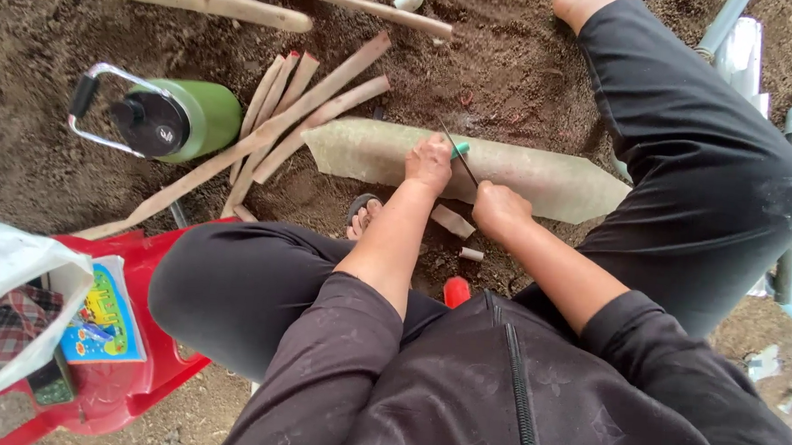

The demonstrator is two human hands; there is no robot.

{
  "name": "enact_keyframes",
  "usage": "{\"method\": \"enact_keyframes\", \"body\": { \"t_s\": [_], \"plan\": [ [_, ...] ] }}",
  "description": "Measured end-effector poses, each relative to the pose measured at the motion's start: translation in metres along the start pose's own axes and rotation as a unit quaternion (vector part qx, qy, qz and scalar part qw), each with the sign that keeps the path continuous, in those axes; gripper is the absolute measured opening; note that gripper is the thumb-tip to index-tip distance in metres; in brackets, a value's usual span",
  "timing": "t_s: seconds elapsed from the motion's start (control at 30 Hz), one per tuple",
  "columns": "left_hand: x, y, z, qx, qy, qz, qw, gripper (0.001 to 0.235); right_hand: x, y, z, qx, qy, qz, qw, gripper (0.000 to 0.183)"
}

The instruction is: The person sits on the ground and uses a knife to cut a long piece of bamboo into smaller segments. The person holds the bamboo steady with one hand while sawing through it with the knife in the other hand, creating a pile of cut pieces.

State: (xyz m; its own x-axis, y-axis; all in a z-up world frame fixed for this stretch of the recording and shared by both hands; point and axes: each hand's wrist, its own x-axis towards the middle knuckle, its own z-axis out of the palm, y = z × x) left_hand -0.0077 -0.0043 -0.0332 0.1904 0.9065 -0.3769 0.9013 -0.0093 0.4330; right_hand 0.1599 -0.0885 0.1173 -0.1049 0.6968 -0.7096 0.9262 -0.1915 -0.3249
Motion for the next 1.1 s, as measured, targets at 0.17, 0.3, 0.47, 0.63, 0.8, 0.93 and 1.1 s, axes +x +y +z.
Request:
{"method": "enact_keyframes", "body": {
  "t_s": [0.17, 0.3, 0.47, 0.63, 0.8, 0.93, 1.1],
  "plan": [
    [0.0, 0.002, 0.015, 0.07, -0.044, 0.02, 0.996, 0.031, -0.041, -0.01, -0.023, -0.01, -0.041, 0.028, 0.999, 0.039],
    [-0.01, 0.017, 0.012, 0.091, -0.037, 0.048, 0.994, 0.034, -0.023, 0.012, -0.001, -0.018, -0.037, 0.023, 0.999, 0.039],
    [-0.015, 0.02, -0.015, 0.055, -0.023, 0.063, 0.996, 0.031, -0.011, 0.005, 0.0, 0.009, -0.021, 0.034, 0.999, 0.039],
    [-0.008, 0.02, -0.006, 0.068, -0.057, 0.016, 0.996, 0.033, -0.038, 0.006, -0.014, 0.001, -0.035, 0.041, 0.999, 0.041],
    [0.007, 0.01, 0.012, 0.046, -0.062, -0.015, 0.997, 0.035, -0.06, 0.02, -0.023, -0.046, -0.027, 0.019, 0.998, 0.035],
    [-0.012, 0.023, -0.012, -0.001, -0.046, -0.02, 0.999, 0.036, -0.029, 0.012, -0.018, -0.013, 0.001, -0.013, 1.0, 0.034],
    [-0.009, 0.019, -0.013, 0.066, -0.053, 0.011, 0.996, 0.032, -0.041, 0.001, -0.02, -0.006, 0.019, -0.04, 0.999, 0.031]
  ]
}}
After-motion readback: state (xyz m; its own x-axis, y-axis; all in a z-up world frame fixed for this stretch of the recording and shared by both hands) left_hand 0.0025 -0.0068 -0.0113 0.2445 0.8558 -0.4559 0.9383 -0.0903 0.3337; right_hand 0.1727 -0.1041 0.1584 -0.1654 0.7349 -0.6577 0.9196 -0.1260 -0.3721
